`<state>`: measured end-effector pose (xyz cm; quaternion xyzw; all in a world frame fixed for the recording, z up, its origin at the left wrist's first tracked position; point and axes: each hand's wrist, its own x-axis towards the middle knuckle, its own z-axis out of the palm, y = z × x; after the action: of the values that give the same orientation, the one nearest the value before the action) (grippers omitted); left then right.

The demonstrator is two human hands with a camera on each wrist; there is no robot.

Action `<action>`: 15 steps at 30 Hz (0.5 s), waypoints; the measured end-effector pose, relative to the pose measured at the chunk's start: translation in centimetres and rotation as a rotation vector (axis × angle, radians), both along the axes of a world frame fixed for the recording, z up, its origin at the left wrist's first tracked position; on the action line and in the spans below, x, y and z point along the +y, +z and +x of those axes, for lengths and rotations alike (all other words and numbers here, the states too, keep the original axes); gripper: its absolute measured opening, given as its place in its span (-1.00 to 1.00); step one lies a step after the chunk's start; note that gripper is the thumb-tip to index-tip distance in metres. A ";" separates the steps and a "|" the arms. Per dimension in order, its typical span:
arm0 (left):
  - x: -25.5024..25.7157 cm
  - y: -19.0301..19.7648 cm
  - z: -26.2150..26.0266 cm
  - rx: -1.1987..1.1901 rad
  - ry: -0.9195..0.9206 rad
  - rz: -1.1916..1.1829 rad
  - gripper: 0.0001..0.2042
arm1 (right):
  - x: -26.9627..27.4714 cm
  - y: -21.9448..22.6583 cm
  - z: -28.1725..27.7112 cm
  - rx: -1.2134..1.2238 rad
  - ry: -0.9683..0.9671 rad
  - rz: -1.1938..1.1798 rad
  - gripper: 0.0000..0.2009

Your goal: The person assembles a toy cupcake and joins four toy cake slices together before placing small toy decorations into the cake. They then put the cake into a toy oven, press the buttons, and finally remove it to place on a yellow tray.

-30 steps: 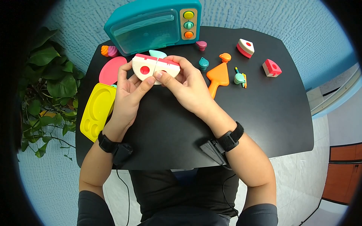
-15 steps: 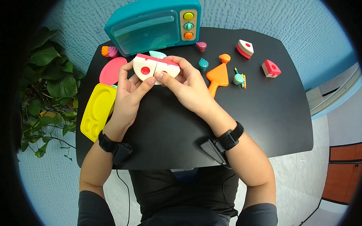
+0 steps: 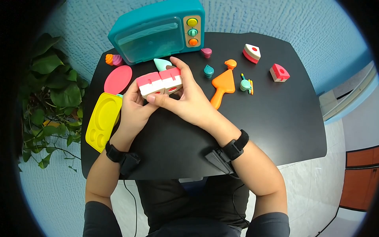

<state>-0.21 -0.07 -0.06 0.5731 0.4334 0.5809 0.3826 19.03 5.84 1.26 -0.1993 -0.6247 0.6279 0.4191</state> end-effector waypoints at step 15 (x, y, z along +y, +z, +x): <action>-0.5 0.6 0.8 0.037 0.029 0.013 -0.49 | 0.3 -0.7 0.1 -0.206 -0.147 0.351 -0.14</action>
<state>0.63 -0.62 0.59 0.5799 0.4449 0.5784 0.3623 19.13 6.16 0.53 -0.2313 -0.7479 0.4536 0.4260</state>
